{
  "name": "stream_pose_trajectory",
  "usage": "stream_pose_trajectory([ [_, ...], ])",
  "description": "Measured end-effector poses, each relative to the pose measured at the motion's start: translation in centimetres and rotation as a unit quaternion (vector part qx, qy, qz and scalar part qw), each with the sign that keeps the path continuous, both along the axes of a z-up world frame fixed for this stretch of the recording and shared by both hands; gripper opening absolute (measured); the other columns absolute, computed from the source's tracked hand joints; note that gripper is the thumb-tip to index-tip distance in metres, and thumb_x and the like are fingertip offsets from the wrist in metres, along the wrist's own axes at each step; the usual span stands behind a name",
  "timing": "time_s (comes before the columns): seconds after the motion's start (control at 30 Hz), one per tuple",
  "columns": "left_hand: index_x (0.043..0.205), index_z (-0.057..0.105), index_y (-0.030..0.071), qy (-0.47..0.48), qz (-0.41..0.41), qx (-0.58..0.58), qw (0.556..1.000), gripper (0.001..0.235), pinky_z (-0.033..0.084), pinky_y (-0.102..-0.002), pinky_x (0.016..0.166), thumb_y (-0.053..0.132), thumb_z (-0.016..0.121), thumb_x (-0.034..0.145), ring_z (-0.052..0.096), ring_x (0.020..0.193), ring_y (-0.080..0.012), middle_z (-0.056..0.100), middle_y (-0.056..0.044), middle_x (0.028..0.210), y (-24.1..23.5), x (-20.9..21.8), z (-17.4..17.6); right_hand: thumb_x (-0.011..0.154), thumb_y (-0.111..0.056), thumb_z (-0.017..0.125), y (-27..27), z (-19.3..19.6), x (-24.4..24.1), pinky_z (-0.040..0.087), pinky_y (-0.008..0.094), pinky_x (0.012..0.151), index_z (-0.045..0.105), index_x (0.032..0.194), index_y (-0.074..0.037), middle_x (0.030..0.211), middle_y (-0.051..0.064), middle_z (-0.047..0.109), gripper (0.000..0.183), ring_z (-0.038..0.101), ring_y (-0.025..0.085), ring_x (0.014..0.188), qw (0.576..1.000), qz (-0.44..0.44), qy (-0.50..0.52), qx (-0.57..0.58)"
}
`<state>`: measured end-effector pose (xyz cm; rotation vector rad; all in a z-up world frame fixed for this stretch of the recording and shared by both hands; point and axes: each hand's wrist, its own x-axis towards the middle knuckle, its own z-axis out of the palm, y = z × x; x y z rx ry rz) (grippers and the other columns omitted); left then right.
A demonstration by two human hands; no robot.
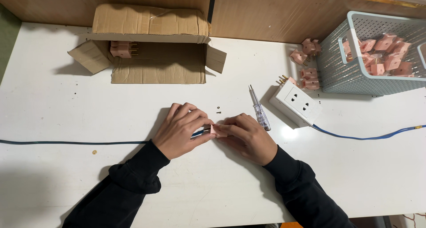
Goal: The person assembles an electrical plug by connecting a wire to the internal terminals with a screwdriver, fitting the components into a plastic casing, and then testing the connection by inserting the plug into a power strip.
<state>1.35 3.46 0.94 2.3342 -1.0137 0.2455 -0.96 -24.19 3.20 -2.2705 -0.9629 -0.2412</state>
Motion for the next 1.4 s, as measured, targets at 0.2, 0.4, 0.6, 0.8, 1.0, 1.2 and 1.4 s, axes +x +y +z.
stream_pose_trajectory([
  [0.2,0.107,0.074,0.02,-0.163,-0.039,-0.088,0.982,0.011,0.05,-0.039,0.091,0.024,0.084,0.107,0.072,0.101,-0.0177,0.073,0.006,0.109,-0.9,-0.2,0.7,0.096,-0.021,0.094,0.1,0.1,0.0,0.064,0.044,0.086,0.081,0.12,-0.009,0.103,0.011,0.081,0.029,0.081,0.032,0.095,0.991,-0.016,0.083,0.101],
  [0.4,0.098,0.075,0.017,-0.252,-0.029,-0.099,0.962,0.017,0.053,-0.038,0.085,0.013,0.091,0.1,0.075,0.093,-0.0172,0.076,0.005,0.104,-0.3,0.5,0.4,0.111,-0.014,0.074,-0.4,1.6,1.6,0.064,0.04,0.087,0.085,0.125,-0.009,0.102,0.01,0.083,0.019,0.077,0.027,0.088,0.973,-0.13,0.09,0.167],
  [0.6,0.095,0.079,0.012,-0.318,-0.017,-0.122,0.94,0.015,0.057,-0.036,0.079,0.004,0.089,0.102,0.073,0.082,-0.0193,0.074,-0.001,0.091,-0.9,0.6,2.8,0.108,-0.007,0.076,0.8,-1.1,4.7,0.064,0.043,0.085,0.084,0.119,-0.006,0.101,0.016,0.076,0.013,0.077,0.033,0.091,0.989,-0.13,0.068,0.021],
  [0.8,0.096,0.081,0.013,-0.358,-0.022,-0.111,0.927,0.013,0.057,-0.034,0.076,0.004,0.086,0.104,0.077,0.086,-0.0179,0.076,-0.001,0.093,-0.6,0.3,4.2,0.108,-0.014,0.081,1.4,-0.9,5.2,0.064,0.042,0.081,0.083,0.113,-0.004,0.098,0.015,0.072,0.012,0.075,0.032,0.09,0.989,-0.13,0.063,-0.034],
  [1.0,0.101,0.085,0.012,-0.399,-0.03,-0.119,0.909,0.008,0.06,-0.033,0.076,0.007,0.082,0.107,0.084,0.095,-0.0205,0.084,-0.005,0.1,-0.5,0.1,4.9,0.11,-0.018,0.078,0.9,-1.4,5.9,0.061,0.04,0.079,0.079,0.114,-0.005,0.101,0.012,0.068,0.014,0.074,0.03,0.092,0.987,-0.122,0.086,-0.057],
  [1.2,0.105,0.086,0.011,-0.43,-0.068,-0.122,0.892,0.009,0.06,-0.033,0.076,0.006,0.079,0.108,0.086,0.099,-0.022,0.086,-0.007,0.106,-0.3,0.2,4.4,0.11,-0.02,0.076,-0.3,5.6,2.9,0.058,0.033,0.089,0.079,0.109,-0.002,0.112,0.009,0.073,0.018,0.065,0.018,0.102,0.88,-0.113,0.386,0.253],
  [1.4,0.106,0.086,0.01,-0.451,-0.089,-0.115,0.881,0.011,0.061,-0.031,0.078,0.004,0.078,0.109,0.087,0.098,-0.0207,0.088,-0.008,0.106,-0.5,0.2,4.6,0.103,-0.018,0.083,0.1,6.1,1.0,0.063,0.039,0.092,0.084,0.105,0.003,0.121,0.02,0.079,0.022,0.072,0.023,0.104,0.826,-0.072,0.489,0.269],
])
